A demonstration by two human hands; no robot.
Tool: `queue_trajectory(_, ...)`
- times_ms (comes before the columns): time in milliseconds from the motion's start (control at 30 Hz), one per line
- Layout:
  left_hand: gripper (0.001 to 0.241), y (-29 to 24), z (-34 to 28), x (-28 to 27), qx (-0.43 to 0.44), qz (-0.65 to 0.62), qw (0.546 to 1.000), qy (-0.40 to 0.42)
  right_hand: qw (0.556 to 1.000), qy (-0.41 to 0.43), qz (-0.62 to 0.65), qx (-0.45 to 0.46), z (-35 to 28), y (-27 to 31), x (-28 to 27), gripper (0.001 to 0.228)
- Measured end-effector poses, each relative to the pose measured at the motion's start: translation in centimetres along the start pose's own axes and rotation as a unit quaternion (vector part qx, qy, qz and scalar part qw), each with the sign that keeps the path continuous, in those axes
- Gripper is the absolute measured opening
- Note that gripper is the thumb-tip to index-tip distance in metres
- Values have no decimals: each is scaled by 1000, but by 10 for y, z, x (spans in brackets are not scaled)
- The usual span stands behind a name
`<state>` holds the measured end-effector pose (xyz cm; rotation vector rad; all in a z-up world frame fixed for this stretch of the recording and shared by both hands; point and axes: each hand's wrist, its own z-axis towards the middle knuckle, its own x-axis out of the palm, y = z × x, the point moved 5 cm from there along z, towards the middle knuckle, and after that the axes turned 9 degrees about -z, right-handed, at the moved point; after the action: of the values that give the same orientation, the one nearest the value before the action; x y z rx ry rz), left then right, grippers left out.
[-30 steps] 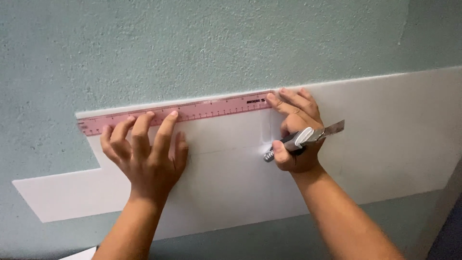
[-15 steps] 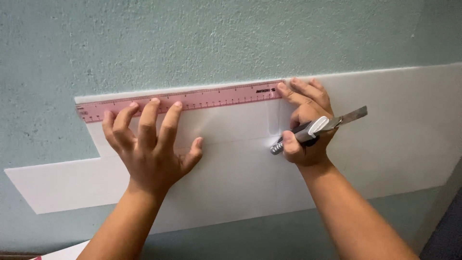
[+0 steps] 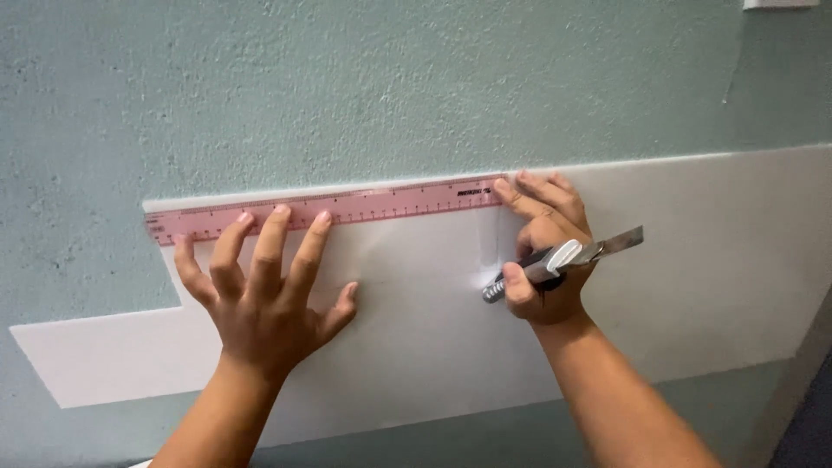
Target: Measuring and cutting foam wall tiles with a ruler and utility knife.
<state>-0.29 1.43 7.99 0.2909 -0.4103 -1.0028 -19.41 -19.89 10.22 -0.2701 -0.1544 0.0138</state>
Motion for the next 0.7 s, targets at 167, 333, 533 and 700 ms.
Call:
queue_trajectory(167, 68, 0, -3, 2, -9, -16, 1000, 8, 1000, 2, 7, 9, -1, -2, 1, 43)
queue_trajectory(333, 68, 0, -3, 3, -8, -17, 1000, 7, 1000, 7, 9, 8, -1, -2, 0, 42)
queue_trajectory(533, 66, 0, -1, 2, -13, -22, 1000, 5, 1000, 13, 1, 4, -1, -1, 0, 49)
queue_trajectory(700, 68, 1, -1, 1, -19, -34, 999, 14, 1000, 20, -2, -2, -2, -2, 1, 49)
